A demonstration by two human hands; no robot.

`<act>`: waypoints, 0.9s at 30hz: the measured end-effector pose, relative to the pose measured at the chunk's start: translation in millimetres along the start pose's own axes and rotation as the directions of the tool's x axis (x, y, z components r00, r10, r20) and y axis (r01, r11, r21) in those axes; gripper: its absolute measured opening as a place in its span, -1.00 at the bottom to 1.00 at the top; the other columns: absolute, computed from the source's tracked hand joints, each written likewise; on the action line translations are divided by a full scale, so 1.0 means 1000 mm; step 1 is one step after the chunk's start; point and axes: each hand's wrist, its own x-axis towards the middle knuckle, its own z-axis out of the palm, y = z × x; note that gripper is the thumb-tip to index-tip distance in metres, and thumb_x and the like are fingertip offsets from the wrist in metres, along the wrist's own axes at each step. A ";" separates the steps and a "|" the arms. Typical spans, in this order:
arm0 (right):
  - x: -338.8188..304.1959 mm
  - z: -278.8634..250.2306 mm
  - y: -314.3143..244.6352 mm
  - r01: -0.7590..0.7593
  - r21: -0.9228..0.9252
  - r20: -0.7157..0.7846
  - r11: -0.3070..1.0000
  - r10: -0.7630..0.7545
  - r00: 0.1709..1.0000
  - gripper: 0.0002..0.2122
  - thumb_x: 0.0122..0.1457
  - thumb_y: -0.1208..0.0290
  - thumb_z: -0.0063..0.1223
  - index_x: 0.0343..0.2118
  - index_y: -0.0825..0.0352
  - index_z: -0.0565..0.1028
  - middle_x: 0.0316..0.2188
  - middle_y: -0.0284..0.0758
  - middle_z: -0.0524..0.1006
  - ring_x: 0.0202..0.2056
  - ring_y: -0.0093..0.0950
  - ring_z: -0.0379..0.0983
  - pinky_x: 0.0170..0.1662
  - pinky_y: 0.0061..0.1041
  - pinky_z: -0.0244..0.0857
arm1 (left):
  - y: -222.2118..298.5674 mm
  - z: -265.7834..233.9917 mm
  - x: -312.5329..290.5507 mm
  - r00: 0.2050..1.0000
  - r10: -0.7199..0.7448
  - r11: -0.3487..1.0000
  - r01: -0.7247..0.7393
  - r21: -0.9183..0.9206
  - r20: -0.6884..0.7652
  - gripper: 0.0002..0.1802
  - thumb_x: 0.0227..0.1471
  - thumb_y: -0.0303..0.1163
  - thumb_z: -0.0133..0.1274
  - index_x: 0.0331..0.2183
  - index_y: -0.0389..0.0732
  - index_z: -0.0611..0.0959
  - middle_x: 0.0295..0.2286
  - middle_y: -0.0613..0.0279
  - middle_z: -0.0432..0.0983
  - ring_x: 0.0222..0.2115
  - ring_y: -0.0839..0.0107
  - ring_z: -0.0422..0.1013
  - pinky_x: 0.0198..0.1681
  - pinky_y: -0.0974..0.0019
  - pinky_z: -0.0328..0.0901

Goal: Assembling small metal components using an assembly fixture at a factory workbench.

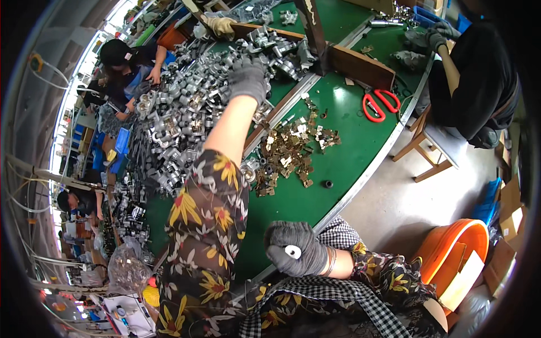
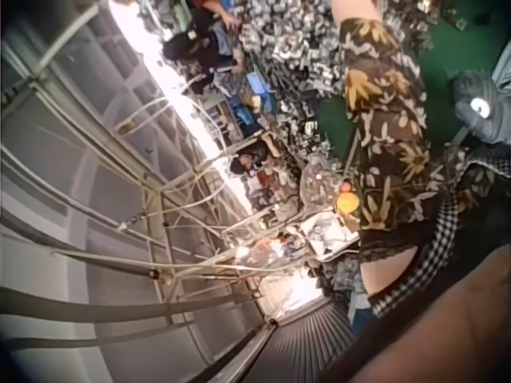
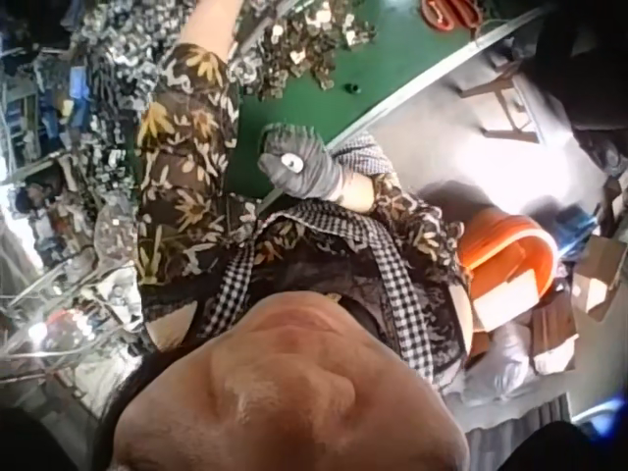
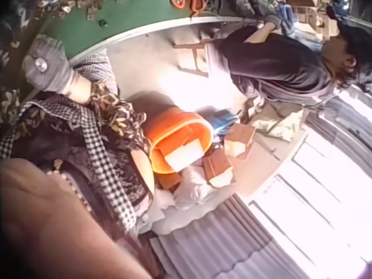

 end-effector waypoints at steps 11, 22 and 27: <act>-0.001 -0.019 0.020 0.106 -0.021 0.043 0.994 -0.105 0.994 -0.87 -0.16 0.49 0.04 -0.48 0.32 0.40 -0.54 -0.29 0.39 -0.46 -0.26 0.39 -0.46 -0.27 0.26 | -0.020 0.029 0.056 0.999 0.038 0.940 -0.031 -0.338 0.012 -0.24 -0.27 -0.23 0.32 0.01 -0.06 0.36 -0.11 -0.03 0.42 -0.07 0.08 0.34 0.07 0.19 0.20; 0.003 -0.016 0.011 0.048 -0.006 0.027 0.999 -0.047 0.998 -0.92 -0.13 0.49 0.02 -0.54 0.32 0.38 -0.55 -0.25 0.39 -0.49 -0.25 0.36 -0.48 -0.26 0.22 | -0.015 0.026 0.039 0.953 0.175 0.982 -0.188 -0.030 -0.246 -0.77 -0.04 -0.25 0.06 -0.32 -0.14 0.58 -0.48 0.03 0.54 -0.42 0.12 0.48 -0.33 0.10 0.36; 0.001 -0.013 0.012 0.028 0.004 0.027 1.000 -0.028 0.999 -0.92 -0.09 0.47 0.01 -0.60 0.32 0.38 -0.57 -0.27 0.37 -0.49 -0.27 0.34 -0.46 -0.29 0.21 | -0.015 -0.027 0.036 0.962 0.054 0.920 -0.152 -0.361 -0.267 -0.75 -0.03 -0.17 0.08 -0.40 -0.15 0.60 -0.46 0.04 0.55 -0.42 0.16 0.48 -0.31 0.18 0.35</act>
